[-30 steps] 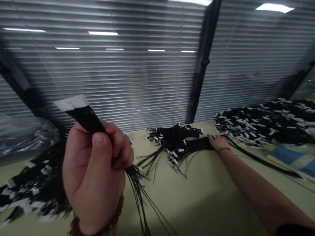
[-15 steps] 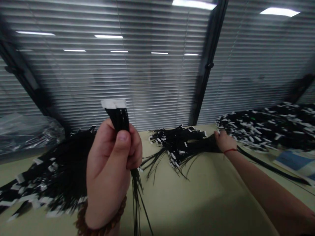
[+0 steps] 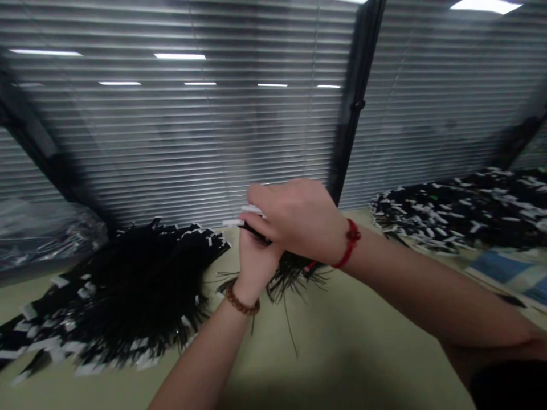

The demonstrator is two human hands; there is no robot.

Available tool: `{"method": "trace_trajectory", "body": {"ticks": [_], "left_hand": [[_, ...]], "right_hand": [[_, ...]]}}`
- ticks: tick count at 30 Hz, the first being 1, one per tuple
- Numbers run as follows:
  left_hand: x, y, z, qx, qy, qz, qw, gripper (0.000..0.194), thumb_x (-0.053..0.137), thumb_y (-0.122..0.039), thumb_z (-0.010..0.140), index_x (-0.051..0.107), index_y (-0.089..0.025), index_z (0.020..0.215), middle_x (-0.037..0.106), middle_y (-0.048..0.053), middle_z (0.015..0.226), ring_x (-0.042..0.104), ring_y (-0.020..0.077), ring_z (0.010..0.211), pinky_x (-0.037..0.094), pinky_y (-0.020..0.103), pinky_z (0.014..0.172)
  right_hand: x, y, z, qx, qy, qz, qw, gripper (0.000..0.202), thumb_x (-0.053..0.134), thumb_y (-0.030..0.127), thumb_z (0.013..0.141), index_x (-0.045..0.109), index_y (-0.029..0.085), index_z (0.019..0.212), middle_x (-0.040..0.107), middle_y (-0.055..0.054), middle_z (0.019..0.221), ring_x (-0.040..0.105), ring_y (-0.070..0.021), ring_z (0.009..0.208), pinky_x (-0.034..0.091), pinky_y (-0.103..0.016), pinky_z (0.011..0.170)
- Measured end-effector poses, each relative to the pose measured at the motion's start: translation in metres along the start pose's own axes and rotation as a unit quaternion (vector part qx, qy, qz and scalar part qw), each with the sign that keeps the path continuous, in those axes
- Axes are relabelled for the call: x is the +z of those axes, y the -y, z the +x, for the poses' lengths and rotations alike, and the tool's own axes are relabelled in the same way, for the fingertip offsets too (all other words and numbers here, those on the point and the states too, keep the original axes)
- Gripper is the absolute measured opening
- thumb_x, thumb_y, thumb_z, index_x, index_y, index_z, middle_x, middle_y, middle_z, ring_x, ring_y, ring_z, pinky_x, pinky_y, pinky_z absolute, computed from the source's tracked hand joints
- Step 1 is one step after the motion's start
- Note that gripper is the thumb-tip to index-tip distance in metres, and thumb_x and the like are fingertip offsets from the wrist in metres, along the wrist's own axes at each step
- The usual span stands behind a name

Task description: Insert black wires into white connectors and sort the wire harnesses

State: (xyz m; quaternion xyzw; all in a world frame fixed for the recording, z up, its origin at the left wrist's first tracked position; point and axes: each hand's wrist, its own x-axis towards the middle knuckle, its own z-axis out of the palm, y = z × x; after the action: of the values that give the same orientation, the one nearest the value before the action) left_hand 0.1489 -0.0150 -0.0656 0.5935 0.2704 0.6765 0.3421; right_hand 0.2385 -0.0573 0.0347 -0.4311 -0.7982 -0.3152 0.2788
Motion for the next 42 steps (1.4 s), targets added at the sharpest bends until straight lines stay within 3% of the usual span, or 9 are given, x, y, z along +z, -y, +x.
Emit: {"method": "trace_trajectory", "body": {"ticks": [2, 6, 11, 15, 21, 26, 30, 35, 42], "left_hand": [[-0.005, 0.005, 0.005, -0.003, -0.008, -0.007, 1.000, 0.025, 0.073, -0.035, 0.068, 0.056, -0.018, 0.075, 0.061, 0.002, 0.072, 0.059, 0.0184, 0.072, 0.048, 0.028, 0.064], [-0.015, 0.015, 0.016, -0.005, -0.026, -0.022, 0.999, 0.024, 0.063, -0.040, 0.082, 0.057, -0.018, 0.073, 0.056, -0.001, 0.065, 0.054, 0.0137, 0.064, 0.045, 0.025, 0.063], [-0.017, 0.025, 0.021, -0.019, -0.024, -0.072, 0.997, 0.029, 0.060, -0.045, 0.084, 0.053, -0.019, 0.074, 0.051, -0.003, 0.067, 0.050, 0.0114, 0.064, 0.043, 0.023, 0.064], [-0.015, 0.023, 0.018, -0.028, 0.032, -0.102, 0.994, 0.039, 0.056, -0.053, 0.086, 0.051, -0.019, 0.068, 0.051, -0.002, 0.066, 0.053, 0.0128, 0.069, 0.045, 0.025, 0.073], [-0.016, 0.016, 0.011, -0.026, 0.071, -0.143, 0.987, 0.052, 0.056, -0.071, 0.074, 0.057, -0.019, 0.080, 0.056, 0.000, 0.074, 0.054, 0.0143, 0.069, 0.047, 0.028, 0.070], [-0.016, -0.008, 0.006, -0.034, 0.109, -0.112, 0.987, 0.051, 0.089, -0.034, 0.053, 0.060, -0.021, 0.093, 0.052, -0.004, 0.074, 0.049, 0.0107, 0.065, 0.044, 0.024, 0.063], [-0.015, -0.025, 0.006, -0.041, 0.147, -0.071, 0.986, 0.024, 0.070, -0.036, 0.078, 0.058, -0.017, 0.070, 0.055, -0.002, 0.066, 0.056, 0.0132, 0.068, 0.048, 0.029, 0.073], [-0.041, -0.063, 0.015, -0.036, 0.065, -0.254, 0.964, 0.049, 0.064, -0.047, 0.083, 0.034, -0.019, 0.055, 0.023, -0.010, 0.044, 0.029, 0.0061, 0.036, 0.038, 0.020, 0.043], [-0.074, -0.103, 0.009, 0.004, 0.002, -0.359, 0.933, 0.047, 0.061, -0.035, 0.088, 0.036, -0.017, 0.053, 0.015, -0.010, 0.041, 0.014, 0.0035, 0.033, 0.022, 0.018, 0.034]], "right_hand": [[0.010, -0.003, -0.002, 0.043, 0.003, 0.160, 0.986, 0.035, 0.053, 0.049, 0.089, 0.060, 0.015, 0.093, 0.064, -0.004, 0.077, 0.058, -0.0161, 0.067, 0.036, -0.027, 0.058], [0.060, -0.023, -0.034, 0.146, -0.001, 0.472, 0.870, 0.046, 0.050, 0.054, 0.088, 0.052, 0.015, 0.114, 0.063, -0.010, 0.106, 0.060, -0.0177, 0.095, 0.049, -0.031, 0.080], [0.114, -0.019, -0.074, 0.112, 0.076, 0.492, 0.860, 0.047, 0.055, 0.049, 0.087, 0.056, 0.014, 0.119, 0.064, -0.013, 0.112, 0.060, -0.0244, 0.103, 0.046, -0.044, 0.096], [0.103, -0.015, -0.067, 0.128, 0.026, 0.498, 0.858, 0.046, 0.031, 0.046, 0.099, 0.054, 0.016, 0.124, 0.059, -0.012, 0.125, 0.054, -0.0218, 0.118, 0.038, -0.042, 0.106], [0.092, -0.014, -0.056, 0.071, 0.045, 0.487, 0.870, 0.052, 0.046, 0.043, 0.094, 0.040, 0.016, 0.138, 0.056, -0.013, 0.129, 0.055, -0.0226, 0.115, 0.042, -0.040, 0.103], [0.109, -0.003, -0.072, 0.055, 0.111, 0.484, 0.866, 0.040, 0.053, 0.024, 0.087, 0.053, 0.015, 0.125, 0.062, -0.012, 0.120, 0.059, -0.0238, 0.109, 0.046, -0.039, 0.098], [0.117, 0.003, -0.076, 0.089, 0.111, 0.484, 0.864, 0.038, 0.052, 0.019, 0.083, 0.055, 0.009, 0.119, 0.065, -0.015, 0.107, 0.063, -0.0229, 0.096, 0.051, -0.037, 0.086], [0.118, 0.000, -0.088, 0.086, 0.158, 0.502, 0.846, 0.023, 0.053, 0.030, 0.089, 0.062, 0.012, 0.099, 0.067, -0.004, 0.080, 0.061, -0.0119, 0.064, 0.049, -0.023, 0.060], [0.106, -0.025, -0.111, 0.053, 0.189, 0.489, 0.850, 0.057, 0.071, 0.042, 0.076, 0.054, 0.014, 0.123, 0.061, -0.012, 0.118, 0.059, -0.0213, 0.107, 0.047, -0.036, 0.094]]}}
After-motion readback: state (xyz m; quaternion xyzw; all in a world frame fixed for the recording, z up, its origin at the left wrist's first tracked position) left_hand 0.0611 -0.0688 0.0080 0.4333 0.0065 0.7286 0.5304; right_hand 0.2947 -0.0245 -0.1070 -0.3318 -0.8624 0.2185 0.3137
